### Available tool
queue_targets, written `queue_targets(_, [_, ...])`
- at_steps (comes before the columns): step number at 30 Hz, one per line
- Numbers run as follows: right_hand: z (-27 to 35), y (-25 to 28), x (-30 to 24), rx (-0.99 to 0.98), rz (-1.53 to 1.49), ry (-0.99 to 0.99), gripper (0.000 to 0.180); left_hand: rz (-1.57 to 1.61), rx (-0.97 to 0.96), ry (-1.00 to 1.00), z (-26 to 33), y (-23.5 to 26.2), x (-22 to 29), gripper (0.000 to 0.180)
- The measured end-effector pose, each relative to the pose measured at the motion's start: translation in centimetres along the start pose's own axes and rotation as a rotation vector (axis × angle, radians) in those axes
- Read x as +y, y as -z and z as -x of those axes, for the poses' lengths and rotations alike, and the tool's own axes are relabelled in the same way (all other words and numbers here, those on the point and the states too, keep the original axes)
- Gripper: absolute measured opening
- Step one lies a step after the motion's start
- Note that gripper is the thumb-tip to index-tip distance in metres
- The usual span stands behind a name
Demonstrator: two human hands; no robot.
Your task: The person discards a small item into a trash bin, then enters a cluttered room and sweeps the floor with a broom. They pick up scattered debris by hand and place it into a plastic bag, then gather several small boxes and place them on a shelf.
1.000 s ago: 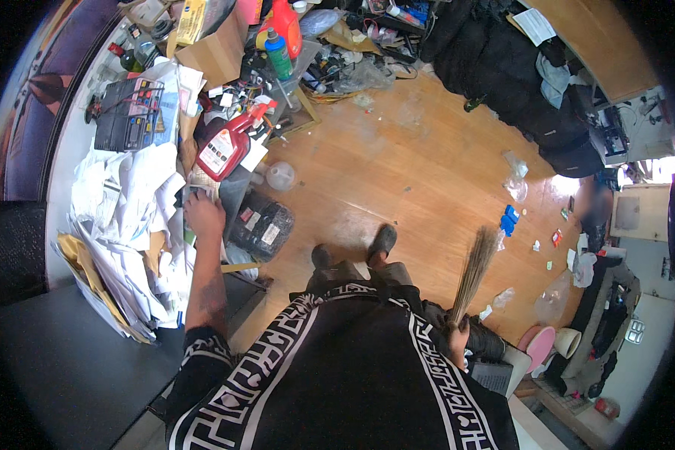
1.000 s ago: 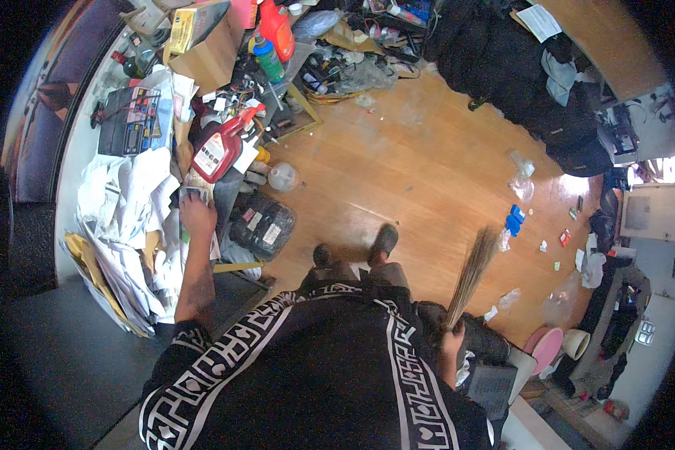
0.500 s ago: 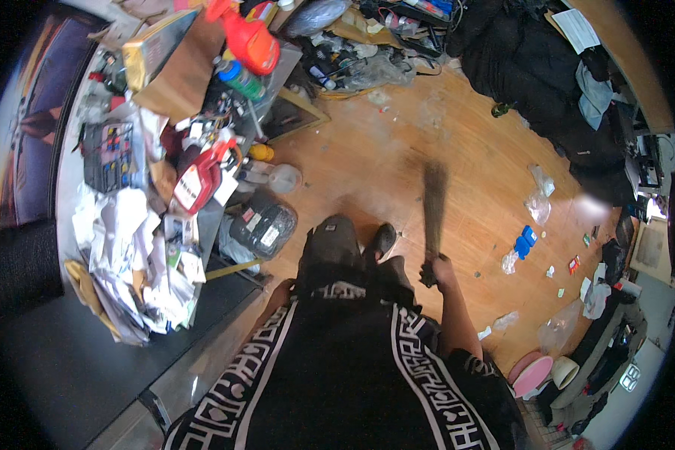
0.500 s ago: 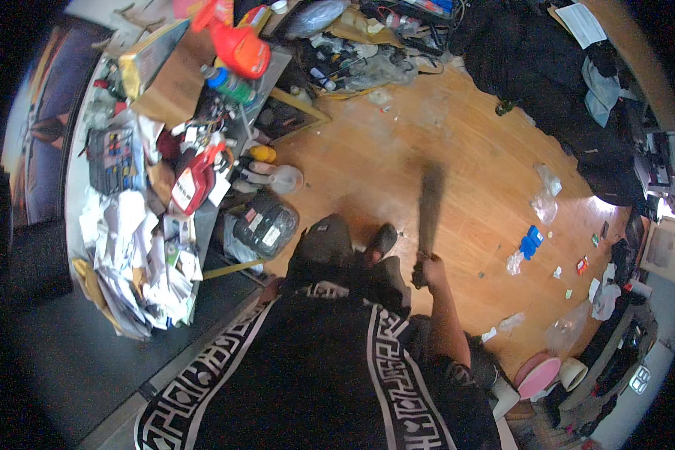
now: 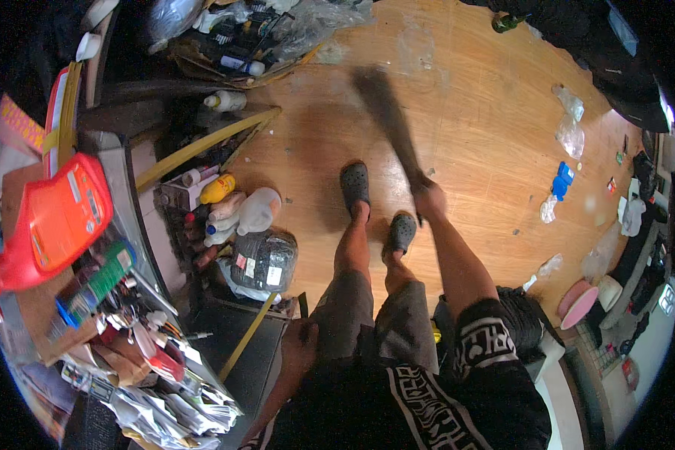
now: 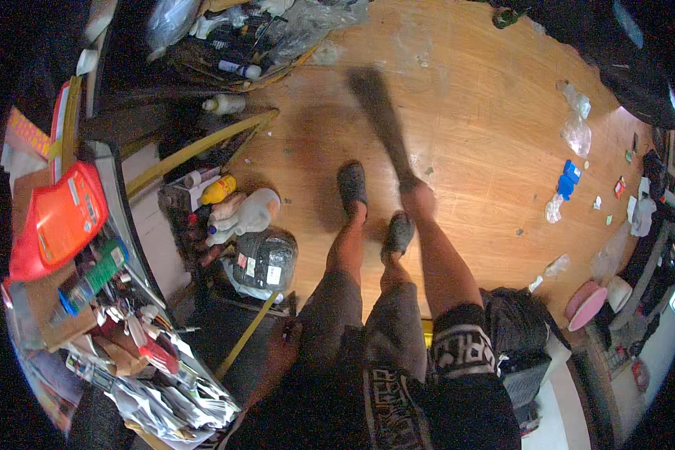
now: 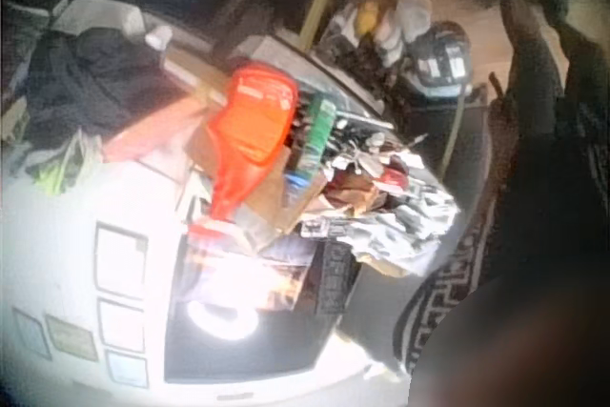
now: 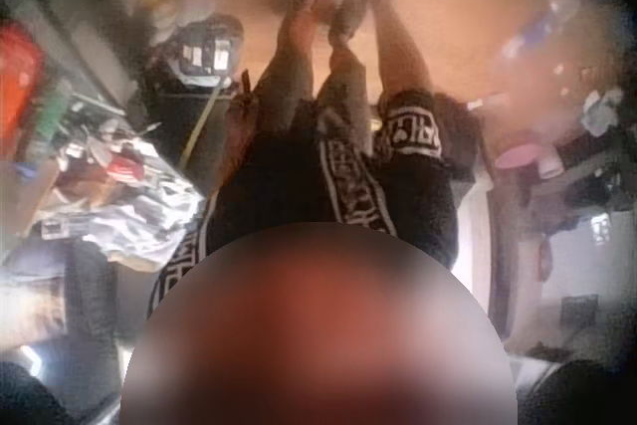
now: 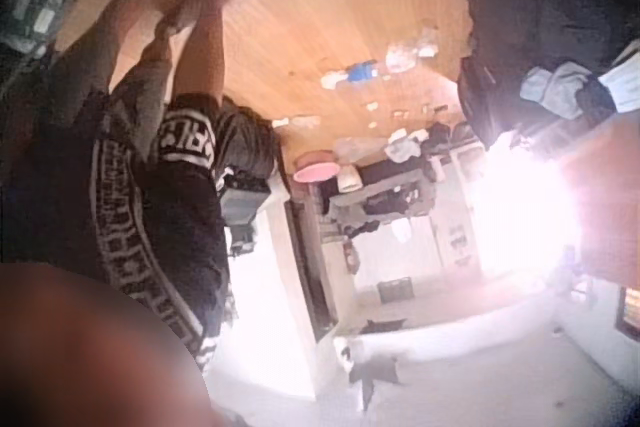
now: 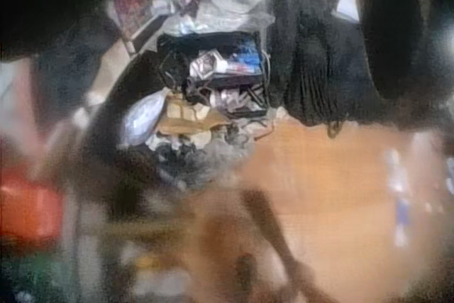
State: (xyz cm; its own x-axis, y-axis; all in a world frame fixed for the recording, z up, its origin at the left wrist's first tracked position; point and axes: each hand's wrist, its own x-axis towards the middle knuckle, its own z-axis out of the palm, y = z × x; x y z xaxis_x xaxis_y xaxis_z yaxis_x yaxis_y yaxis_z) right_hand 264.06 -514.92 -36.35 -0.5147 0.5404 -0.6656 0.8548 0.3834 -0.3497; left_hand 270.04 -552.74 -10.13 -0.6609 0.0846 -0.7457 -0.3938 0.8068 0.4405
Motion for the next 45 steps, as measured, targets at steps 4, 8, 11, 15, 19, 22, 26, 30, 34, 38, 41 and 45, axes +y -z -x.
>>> queue_targets(4, [0.8, 10.8, 12.7, 0.12, -0.062, -0.353, 0.037, 0.035, -0.085, 0.076, -2.7, 1.8, 1.8, 0.021])
queue_targets(8, [-0.8, 22.9, 18.2, 0.47, -0.331, -0.584, 0.027, -0.044, 0.003, -0.104, -4.5, 2.4, 4.0, 0.021])
queue_targets(11, [2.0, 26.1, 18.0, 0.424, -0.076, -0.338, 0.018, -0.05, -0.052, 0.0, -5.0, 3.0, 5.5, 0.022])
queue_targets(15, [5.1, 18.5, 10.3, 0.262, 0.235, -0.183, 0.026, -0.112, -0.112, 0.021, -5.5, 3.0, 7.7, 0.022])
queue_targets(19, [6.3, 9.5, -1.1, -0.013, 0.11, 0.101, 0.028, -0.21, -0.116, -0.021, -5.6, 2.1, 9.7, 0.021])
queue_targets(22, [2.8, 7.4, -4.2, -0.187, 0.058, 0.161, 0.026, -0.179, -0.091, 0.042, -5.5, 0.7, 10.3, 0.021])
queue_targets(26, [-4.5, 10.2, 1.0, -0.171, 0.198, -0.044, 0.026, -0.327, -0.073, -0.072, -5.6, -1.4, 10.8, 0.022])
queue_targets(30, [-7.7, 19.1, 11.9, 0.041, -0.016, -0.361, 0.03, -0.32, -0.079, -0.006, -5.1, -3.4, 12.3, 0.022])
queue_targets(34, [-6.9, 28.5, 19.7, 0.278, -0.097, -0.571, 0.036, -0.401, -0.103, -0.175, -4.7, -5.5, 14.8, 0.021])
queue_targets(38, [-2.4, 28.0, 21.3, 0.594, -0.101, -0.404, 0.039, -0.408, -0.065, -0.161, -4.5, -7.4, 17.1, 0.022])
queue_targets(41, [3.6, 21.9, 18.7, 0.238, -0.183, -0.279, 0.037, -0.358, -0.083, -0.15, -4.2, -8.6, 18.7, 0.021])
queue_targets(45, [8.8, 14.6, 13.5, -0.095, -0.664, -0.172, 0.048, -0.49, -0.097, -0.209, -3.7, -9.9, 20.2, 0.019])
